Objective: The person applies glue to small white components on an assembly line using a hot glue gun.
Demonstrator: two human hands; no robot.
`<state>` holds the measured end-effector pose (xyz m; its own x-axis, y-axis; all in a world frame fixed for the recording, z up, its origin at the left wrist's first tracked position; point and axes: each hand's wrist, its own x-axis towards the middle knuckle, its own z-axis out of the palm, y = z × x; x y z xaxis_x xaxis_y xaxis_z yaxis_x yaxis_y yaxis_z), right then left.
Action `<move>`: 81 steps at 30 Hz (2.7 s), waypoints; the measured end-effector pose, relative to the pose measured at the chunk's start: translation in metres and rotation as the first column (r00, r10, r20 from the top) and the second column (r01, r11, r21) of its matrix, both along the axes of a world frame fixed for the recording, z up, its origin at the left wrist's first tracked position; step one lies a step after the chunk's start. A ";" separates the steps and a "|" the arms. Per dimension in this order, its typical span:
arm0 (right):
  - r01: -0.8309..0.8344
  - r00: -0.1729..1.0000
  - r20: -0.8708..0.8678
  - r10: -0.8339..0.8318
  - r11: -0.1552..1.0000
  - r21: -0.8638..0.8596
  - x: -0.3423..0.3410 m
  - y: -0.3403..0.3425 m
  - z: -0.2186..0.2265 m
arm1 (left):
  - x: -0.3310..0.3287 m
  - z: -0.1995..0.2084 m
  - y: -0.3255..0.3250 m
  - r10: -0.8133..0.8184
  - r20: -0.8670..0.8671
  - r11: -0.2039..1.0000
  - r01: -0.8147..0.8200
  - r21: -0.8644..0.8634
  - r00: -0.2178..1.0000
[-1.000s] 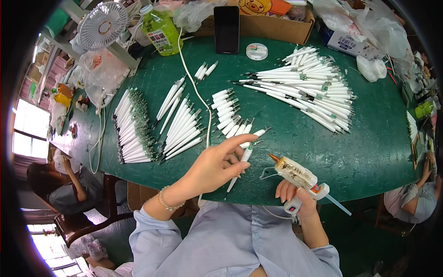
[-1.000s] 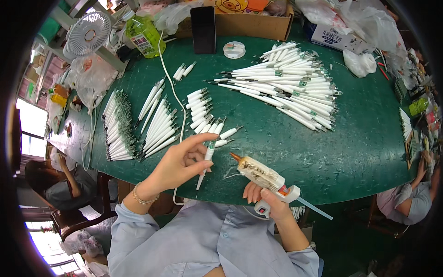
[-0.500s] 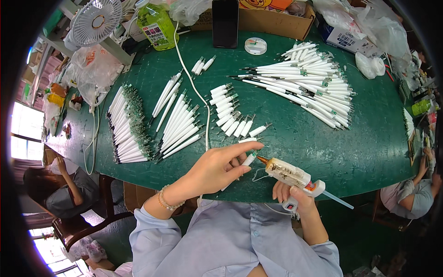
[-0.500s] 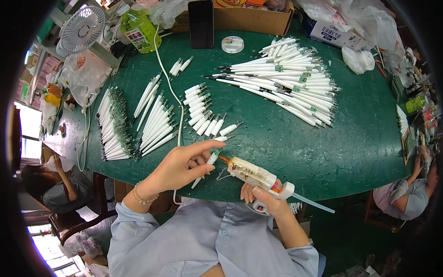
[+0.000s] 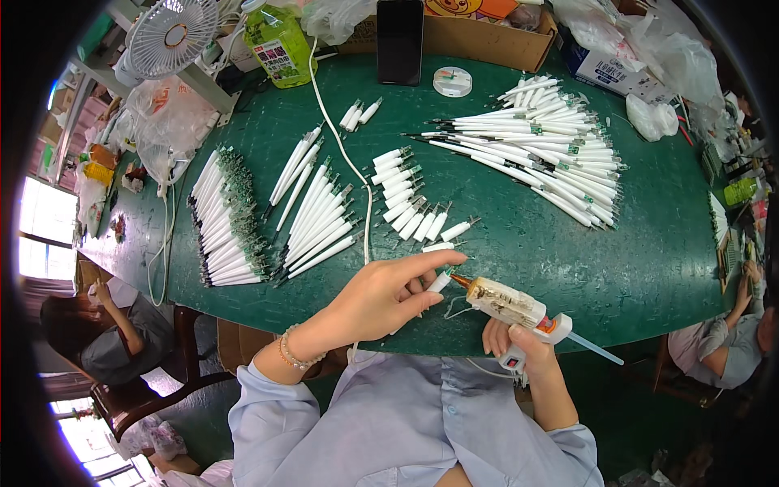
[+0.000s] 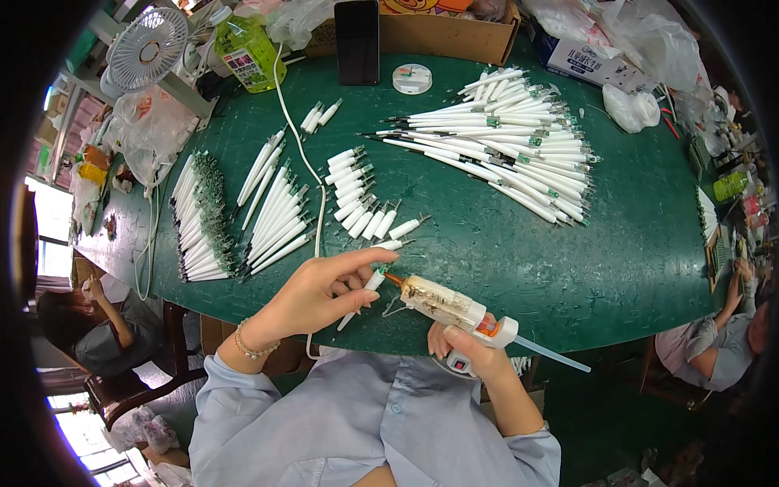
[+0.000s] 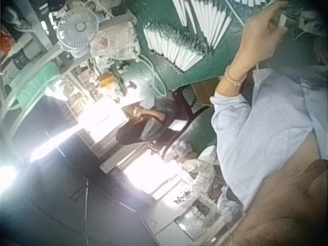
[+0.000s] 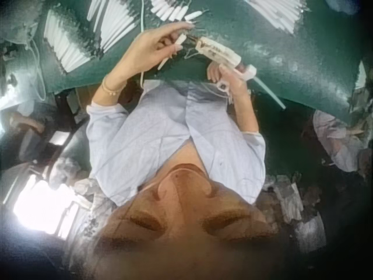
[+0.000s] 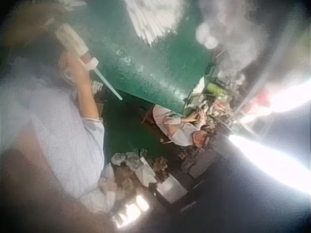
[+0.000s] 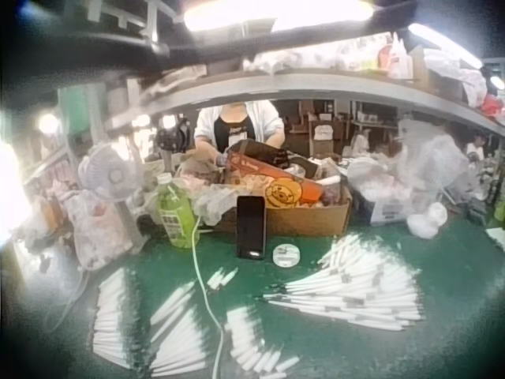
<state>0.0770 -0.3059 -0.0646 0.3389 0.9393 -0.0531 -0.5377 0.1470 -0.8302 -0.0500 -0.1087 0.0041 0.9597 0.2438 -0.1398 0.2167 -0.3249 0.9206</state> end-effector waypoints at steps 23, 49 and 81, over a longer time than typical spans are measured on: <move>0.092 0.991 0.111 -0.079 0.989 -0.117 -0.007 0.003 0.005 | -0.004 0.011 -0.002 -0.015 0.048 0.992 0.021 -0.127 0.999; 0.413 0.893 0.136 -0.429 0.901 0.131 0.023 -0.018 -0.004 | 0.062 -0.019 0.085 -0.055 0.306 0.575 -0.220 0.788 0.950; 0.068 0.996 0.047 -0.073 0.991 0.114 0.005 -0.004 -0.005 | 0.003 0.013 0.003 0.018 -0.034 0.919 -0.030 -0.393 0.999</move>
<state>0.0820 -0.3097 -0.0701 0.4040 0.9121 0.0699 -0.4804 0.2766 -0.8323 -0.0467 -0.1057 0.0176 0.9483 0.1861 -0.2570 0.2486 0.0673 0.9663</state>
